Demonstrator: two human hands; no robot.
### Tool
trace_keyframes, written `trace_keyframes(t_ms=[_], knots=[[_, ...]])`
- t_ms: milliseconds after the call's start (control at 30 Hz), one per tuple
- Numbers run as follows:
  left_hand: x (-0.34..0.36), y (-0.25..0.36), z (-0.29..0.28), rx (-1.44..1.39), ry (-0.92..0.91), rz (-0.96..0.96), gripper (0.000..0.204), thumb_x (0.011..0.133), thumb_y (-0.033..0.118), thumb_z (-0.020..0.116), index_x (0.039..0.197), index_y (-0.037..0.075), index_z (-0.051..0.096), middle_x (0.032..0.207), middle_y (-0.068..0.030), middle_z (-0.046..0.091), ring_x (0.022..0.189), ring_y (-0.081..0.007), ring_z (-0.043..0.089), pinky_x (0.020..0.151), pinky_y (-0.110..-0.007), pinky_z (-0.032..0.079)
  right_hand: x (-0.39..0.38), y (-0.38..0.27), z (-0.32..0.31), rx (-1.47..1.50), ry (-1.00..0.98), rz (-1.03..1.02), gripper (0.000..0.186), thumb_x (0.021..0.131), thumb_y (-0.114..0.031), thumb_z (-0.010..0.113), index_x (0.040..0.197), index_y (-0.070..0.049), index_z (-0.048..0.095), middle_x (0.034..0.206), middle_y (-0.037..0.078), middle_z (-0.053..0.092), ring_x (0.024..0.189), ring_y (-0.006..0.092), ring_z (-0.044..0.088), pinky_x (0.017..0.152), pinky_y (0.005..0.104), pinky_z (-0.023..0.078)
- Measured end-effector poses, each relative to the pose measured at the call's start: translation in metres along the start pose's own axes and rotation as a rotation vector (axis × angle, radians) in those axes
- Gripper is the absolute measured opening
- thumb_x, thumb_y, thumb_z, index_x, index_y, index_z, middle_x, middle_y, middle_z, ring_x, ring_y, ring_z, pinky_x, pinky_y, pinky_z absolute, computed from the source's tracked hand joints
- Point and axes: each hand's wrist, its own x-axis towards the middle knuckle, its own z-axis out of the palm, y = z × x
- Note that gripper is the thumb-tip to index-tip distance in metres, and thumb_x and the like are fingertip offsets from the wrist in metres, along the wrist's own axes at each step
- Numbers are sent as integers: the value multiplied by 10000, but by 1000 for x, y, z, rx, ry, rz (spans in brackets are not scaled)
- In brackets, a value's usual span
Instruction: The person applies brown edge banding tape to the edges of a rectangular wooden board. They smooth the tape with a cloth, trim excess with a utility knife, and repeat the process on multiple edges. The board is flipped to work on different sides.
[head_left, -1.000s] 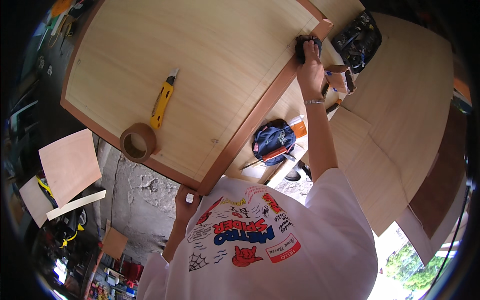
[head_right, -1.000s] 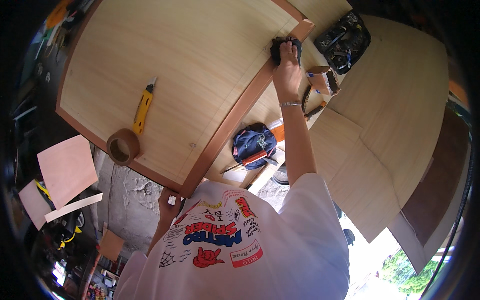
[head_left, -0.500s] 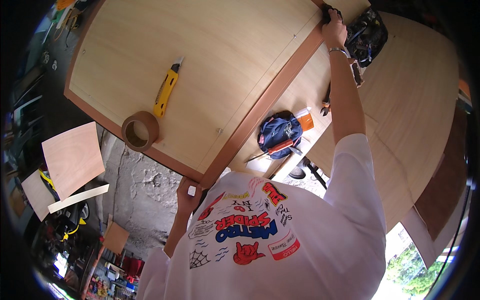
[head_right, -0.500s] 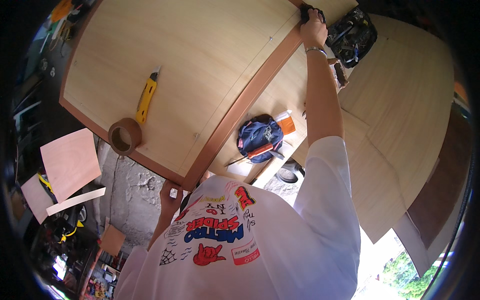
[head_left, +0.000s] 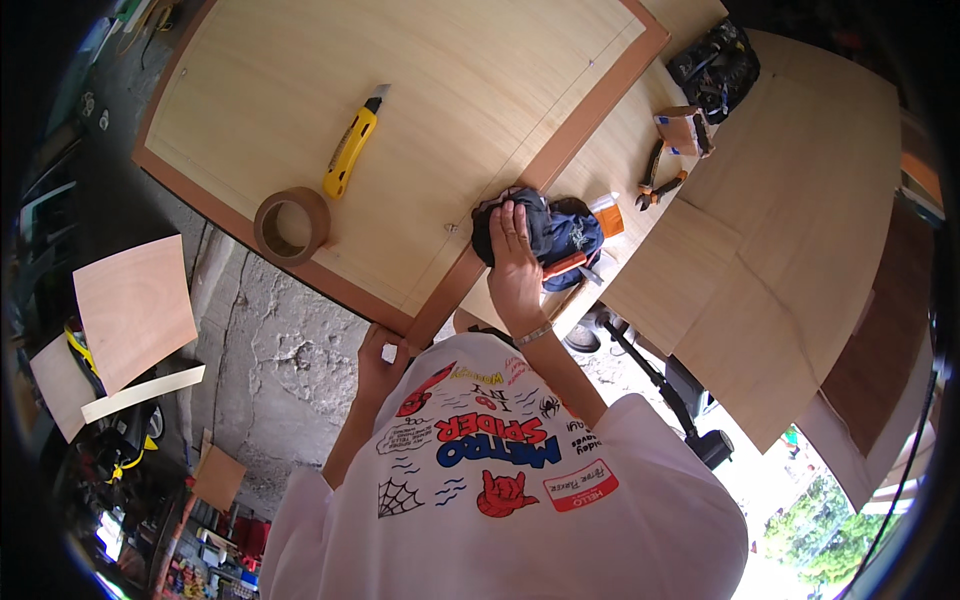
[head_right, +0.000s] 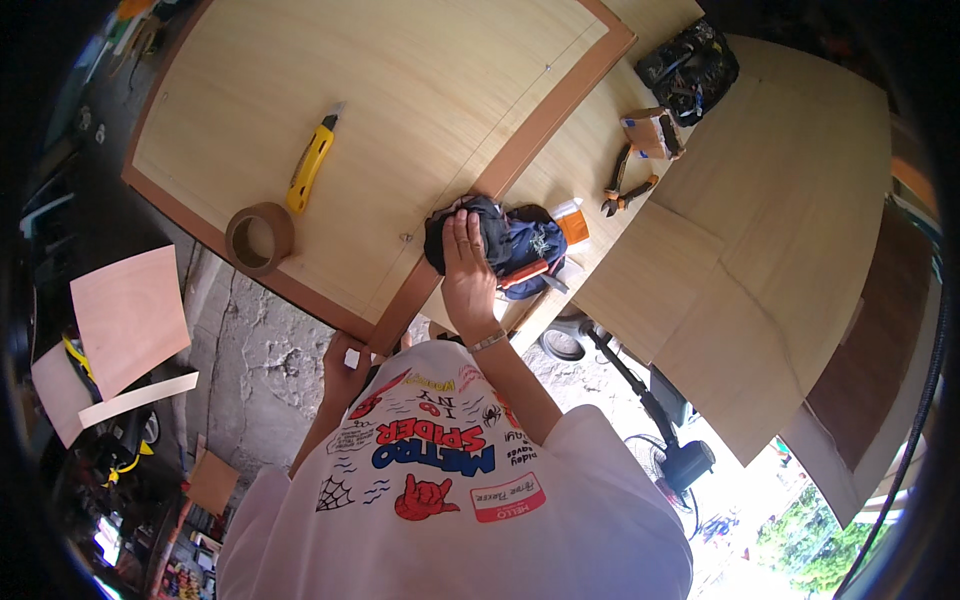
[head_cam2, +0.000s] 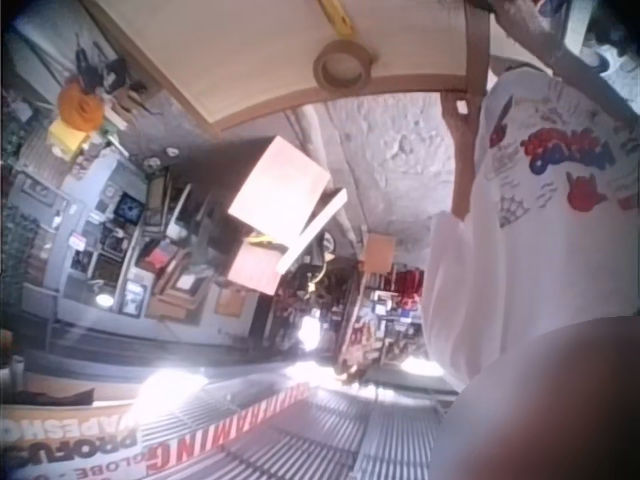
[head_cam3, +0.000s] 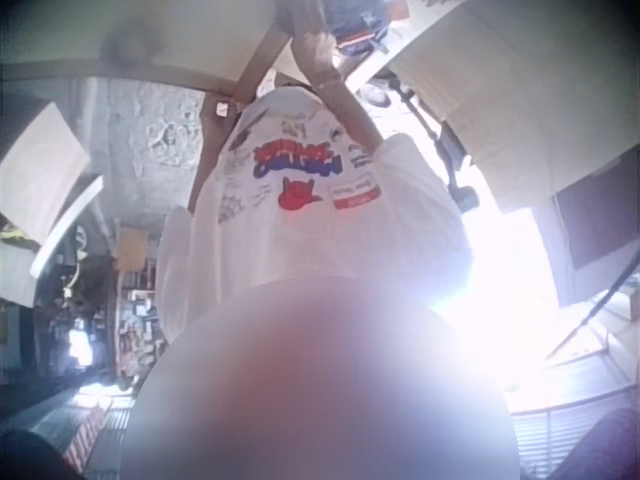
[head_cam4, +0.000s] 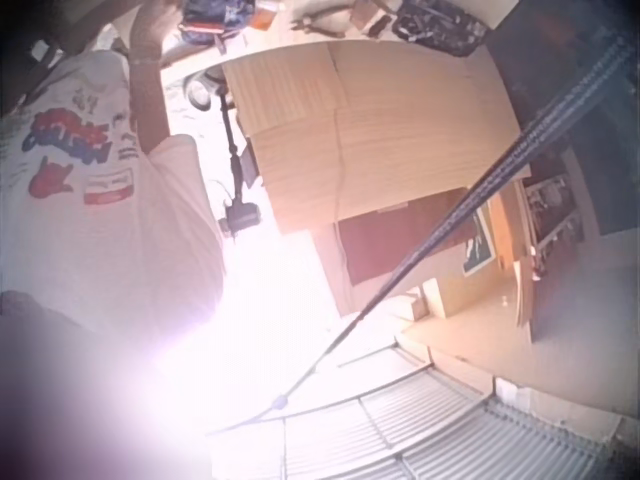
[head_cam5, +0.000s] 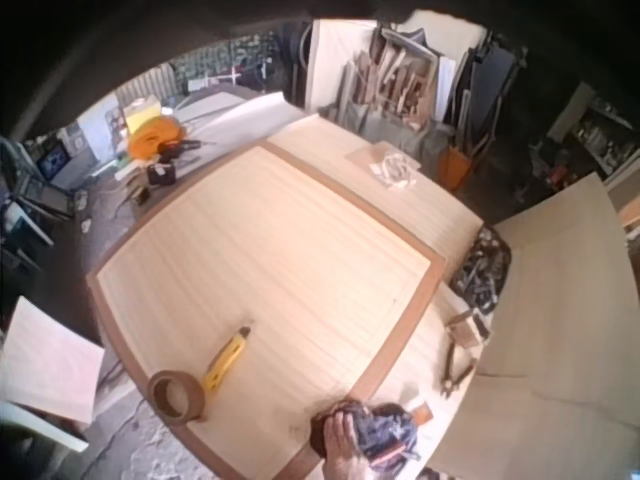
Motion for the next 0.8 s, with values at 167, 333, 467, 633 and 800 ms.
trace_keyframes(t_ms=[167, 333, 467, 633, 800], knots=[[-2, -3, 2, -21, 6, -10, 140, 855, -5, 707, 835, 18, 570, 895, -152, 616, 867, -355, 643, 779, -410, 511, 101, 84, -8, -116, 186, -13, 596, 854, 76, 535, 1440, -21, 575, 1576, 180, 474, 1459, 343, 459, 1145, 432, 464], [-3, -10, 2, -24, 14, 18, 141, 852, 36, 718, 831, 13, 581, 893, -146, 611, 837, -361, 648, 739, -425, 522, 157, 111, -15, -26, 295, 170, 558, 845, 25, 607, 1403, 9, 593, 1486, 246, 537, 1426, 394, 472, 1145, 460, 461], [-4, -15, 5, -35, 27, 59, 135, 838, 30, 714, 831, 7, 581, 865, -141, 590, 803, -353, 633, 717, -429, 513, 58, 41, 2, 110, 236, 88, 656, 790, 130, 578, 1435, 17, 558, 1550, 242, 465, 1447, 407, 440, 1157, 446, 449], [-6, -22, 8, -54, 46, 72, 137, 832, 28, 708, 824, 1, 573, 846, -144, 576, 761, -338, 618, 682, -424, 504, -37, -35, 12, 154, 90, 20, 748, 756, 165, 521, 1486, 5, 508, 1590, 223, 432, 1506, 381, 369, 1167, 436, 431], [-7, -26, 7, -24, 27, 104, 134, 835, 31, 708, 834, -3, 578, 845, -152, 579, 759, -344, 617, 669, -435, 498, -103, -79, 22, 199, -19, -16, 706, 781, 142, 509, 1465, -32, 542, 1590, 155, 464, 1505, 326, 395, 1105, 396, 500]])
